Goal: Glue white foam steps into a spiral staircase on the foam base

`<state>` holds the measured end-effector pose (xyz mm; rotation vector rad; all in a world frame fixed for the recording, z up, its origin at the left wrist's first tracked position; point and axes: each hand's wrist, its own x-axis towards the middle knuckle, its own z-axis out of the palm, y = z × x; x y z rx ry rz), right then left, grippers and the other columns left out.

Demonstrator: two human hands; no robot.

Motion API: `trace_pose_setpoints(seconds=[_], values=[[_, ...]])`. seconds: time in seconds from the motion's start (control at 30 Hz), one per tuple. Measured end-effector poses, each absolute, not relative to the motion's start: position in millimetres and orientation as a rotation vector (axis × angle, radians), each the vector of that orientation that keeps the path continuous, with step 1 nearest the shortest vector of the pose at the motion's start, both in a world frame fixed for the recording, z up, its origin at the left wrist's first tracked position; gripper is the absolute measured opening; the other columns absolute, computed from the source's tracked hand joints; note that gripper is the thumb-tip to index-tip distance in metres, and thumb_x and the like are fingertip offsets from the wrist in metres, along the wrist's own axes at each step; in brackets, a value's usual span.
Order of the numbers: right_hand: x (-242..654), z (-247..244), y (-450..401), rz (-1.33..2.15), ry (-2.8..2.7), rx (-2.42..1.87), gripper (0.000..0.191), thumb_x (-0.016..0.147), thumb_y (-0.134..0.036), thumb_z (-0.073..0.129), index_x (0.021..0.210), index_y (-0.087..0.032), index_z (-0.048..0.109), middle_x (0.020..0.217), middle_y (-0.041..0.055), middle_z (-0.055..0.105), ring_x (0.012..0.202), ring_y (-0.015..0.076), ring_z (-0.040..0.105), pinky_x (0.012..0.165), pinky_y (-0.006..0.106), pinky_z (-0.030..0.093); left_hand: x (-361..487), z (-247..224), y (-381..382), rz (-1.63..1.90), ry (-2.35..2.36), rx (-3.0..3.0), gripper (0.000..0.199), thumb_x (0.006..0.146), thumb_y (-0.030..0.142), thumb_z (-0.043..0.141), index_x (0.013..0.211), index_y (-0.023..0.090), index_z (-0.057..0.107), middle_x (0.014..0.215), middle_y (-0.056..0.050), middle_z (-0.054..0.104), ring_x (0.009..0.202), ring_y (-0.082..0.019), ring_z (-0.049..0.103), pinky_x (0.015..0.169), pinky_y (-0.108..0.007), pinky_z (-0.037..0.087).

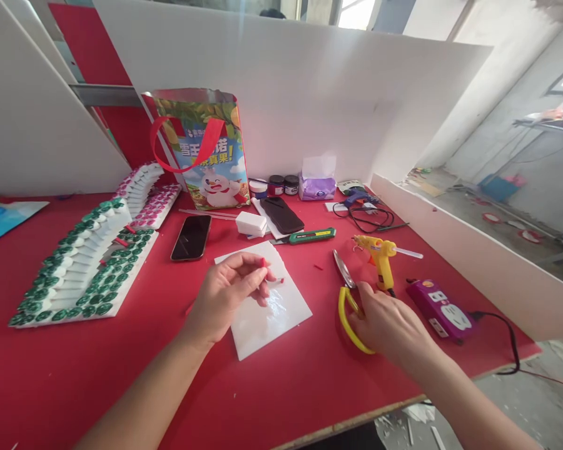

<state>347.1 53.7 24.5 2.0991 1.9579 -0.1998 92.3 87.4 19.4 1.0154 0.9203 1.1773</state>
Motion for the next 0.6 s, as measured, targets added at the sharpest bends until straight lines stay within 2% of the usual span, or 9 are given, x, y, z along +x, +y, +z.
trace_pose_setpoints(seconds=[0.1,0.17,0.23,0.37,0.43,0.6], values=[[362,23,48,-0.287,2.044,2.202,0.018,0.089,-0.022,0.052,0.105,-0.017,0.056,0.083,0.0120,0.073,0.077,0.0292,0.073,0.057,0.030,0.038,92,13,84,1.103,0.864,0.979,0.021,0.082,0.032,0.077,0.090,0.014,0.069,0.076,-0.003,0.070,0.059,-0.011,0.063,0.051,-0.023,0.054],[371,23,44,-0.423,2.151,2.312,0.023,0.089,-0.026,0.051,0.111,-0.019,0.053,0.072,0.0058,0.070,0.064,0.0265,0.068,0.052,0.030,0.036,93,12,84,1.085,0.842,0.969,0.020,0.083,0.032,0.077,0.089,0.015,0.069,0.076,-0.002,0.069,0.057,-0.011,0.062,0.050,-0.023,0.054],[376,24,39,-0.707,2.343,2.388,0.030,0.091,-0.033,0.053,0.118,-0.022,0.049,0.071,0.0023,0.067,0.060,0.0233,0.065,0.051,0.030,0.042,93,11,85,1.088,0.824,0.951,0.019,0.082,0.031,0.078,0.089,0.016,0.069,0.075,-0.001,0.069,0.056,-0.011,0.061,0.048,-0.023,0.052],[369,32,33,-1.227,2.683,2.340,0.046,0.085,-0.050,0.067,0.119,-0.027,0.047,0.095,0.0042,0.068,0.083,0.0216,0.068,0.070,0.032,0.056,96,8,84,1.093,0.795,0.915,0.019,0.081,0.031,0.079,0.088,0.017,0.070,0.075,-0.001,0.068,0.054,-0.010,0.059,0.047,-0.023,0.049],[361,36,32,-1.249,2.765,2.240,0.053,0.083,-0.055,0.070,0.122,-0.027,0.047,0.100,0.0044,0.065,0.088,0.0213,0.066,0.073,0.032,0.057,98,6,83,1.083,0.783,0.921,0.018,0.081,0.032,0.079,0.088,0.017,0.071,0.075,-0.001,0.068,0.054,-0.010,0.058,0.048,-0.023,0.048],[343,39,33,-1.050,2.892,1.942,0.069,0.074,-0.064,0.078,0.120,-0.023,0.048,0.096,0.0040,0.062,0.076,0.0186,0.061,0.069,0.030,0.055,102,0,79,1.073,0.744,0.961,0.014,0.083,0.032,0.078,0.090,0.020,0.073,0.071,0.001,0.065,0.055,-0.009,0.056,0.049,-0.023,0.046]])
